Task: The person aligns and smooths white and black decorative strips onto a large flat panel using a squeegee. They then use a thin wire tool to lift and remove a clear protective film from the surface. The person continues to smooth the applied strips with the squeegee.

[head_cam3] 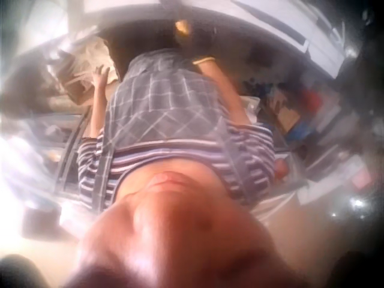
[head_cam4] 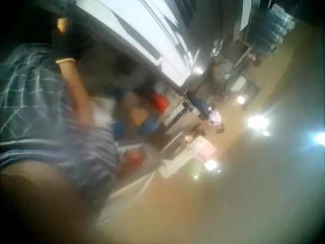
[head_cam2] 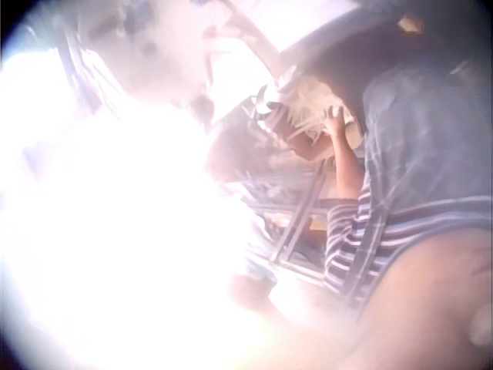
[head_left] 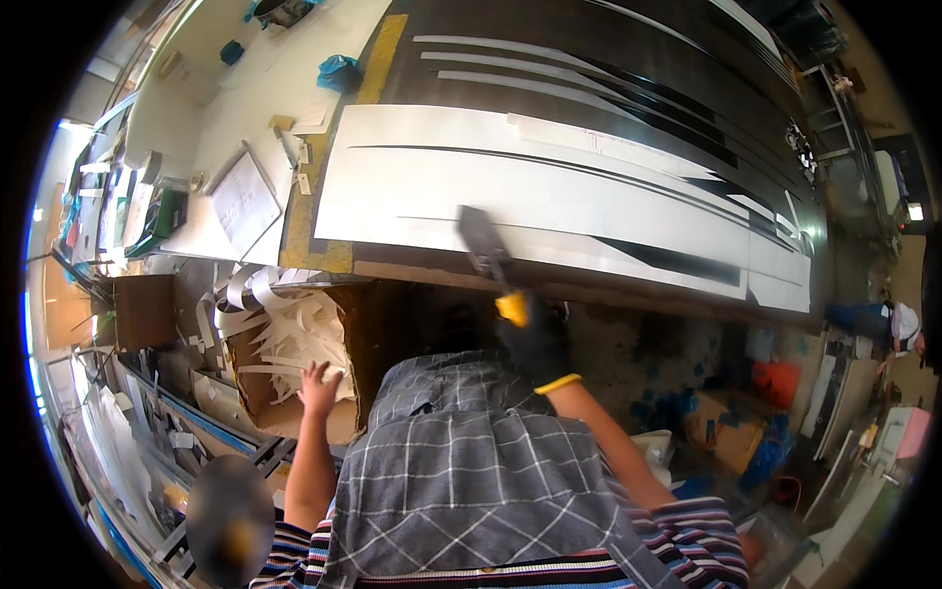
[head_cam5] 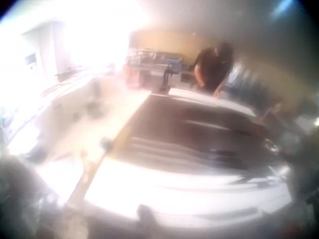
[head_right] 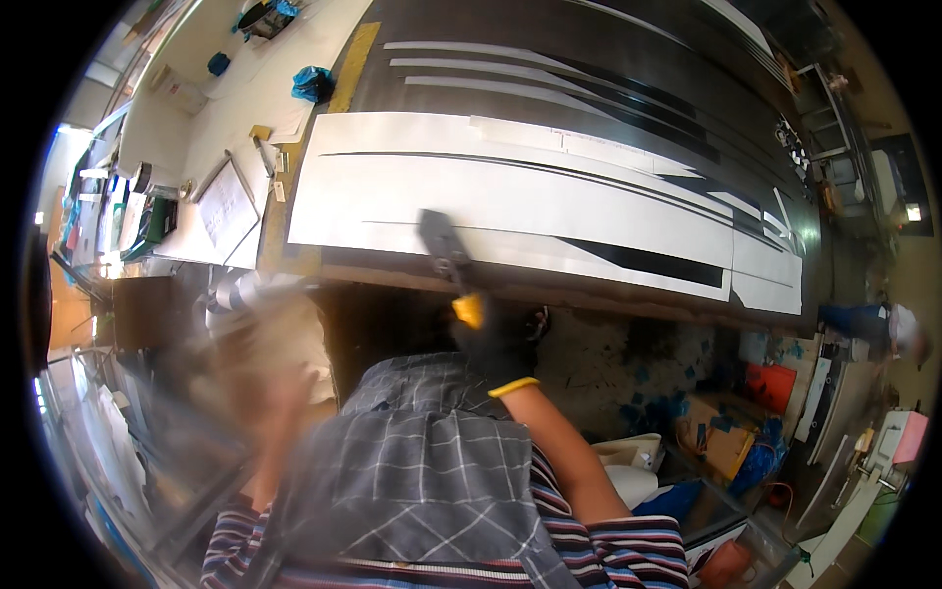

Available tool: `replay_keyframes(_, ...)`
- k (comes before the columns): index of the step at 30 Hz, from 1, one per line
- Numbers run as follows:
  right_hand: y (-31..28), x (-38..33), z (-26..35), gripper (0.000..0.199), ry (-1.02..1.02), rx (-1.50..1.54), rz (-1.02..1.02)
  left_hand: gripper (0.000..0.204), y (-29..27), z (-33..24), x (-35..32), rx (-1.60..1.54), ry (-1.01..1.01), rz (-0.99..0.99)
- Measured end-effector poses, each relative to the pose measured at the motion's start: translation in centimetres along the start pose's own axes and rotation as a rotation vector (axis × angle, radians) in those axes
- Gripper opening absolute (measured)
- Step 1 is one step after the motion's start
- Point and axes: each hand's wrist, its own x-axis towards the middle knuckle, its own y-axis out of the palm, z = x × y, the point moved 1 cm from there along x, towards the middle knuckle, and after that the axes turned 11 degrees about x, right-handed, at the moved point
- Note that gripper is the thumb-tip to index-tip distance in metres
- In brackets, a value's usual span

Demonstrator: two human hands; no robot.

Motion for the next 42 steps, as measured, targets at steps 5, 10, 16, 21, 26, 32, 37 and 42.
replay_keyframes(5, 8.7, 4.6, 2.8, 0.036, 0.015, -0.08, 0.224, 0.058, 3.0, -3.7, -2.0, -0.127, 0.198, 0.008)
replay_keyframes(10, 3.4, 4.9, 4.3, 0.039, 0.072, -0.023, 0.248, 0.054, 9.2, -3.8, 1.7, -0.351, 0.266, 0.074)
replay_keyframes(16, -7.0, 0.4, -2.2, 0.051, 0.189, -0.157, -0.224, 0.031, 1.0, -9.9, 0.4, -0.113, 0.583, -0.094)
replay_keyframes(21, -26.0, -1.8, -11.0, 0.044, 0.409, -0.16, -0.414, 0.032, 4.5, -17.7, -1.5, 0.12, 0.68, 0.102)
replay_keyframes(26, -38.8, -2.0, -17.3, 0.029, 0.459, -0.048, -0.621, 0.031, 5.4, -27.8, -3.8, 0.131, 0.591, 0.112)
replay_keyframes(32, -53.6, -1.6, -19.7, 0.014, 0.564, 0.257, -0.756, 0.027, 12.8, -36.6, -5.9, 0.312, 0.671, 0.06)
replay_keyframes(37, -67.3, -2.6, -28.9, 0.016, 0.515, 0.478, -0.973, 0.017, 25.2, -34.4, -2.2, 0.652, 1.105, 0.046)
replay_keyframes(42, -79.5, -0.3, -35.5, 0.056, 0.765, -0.399, -0.824, 0.018, 25.2, -36.3, -8.4, 0.482, 1.056, -0.07)
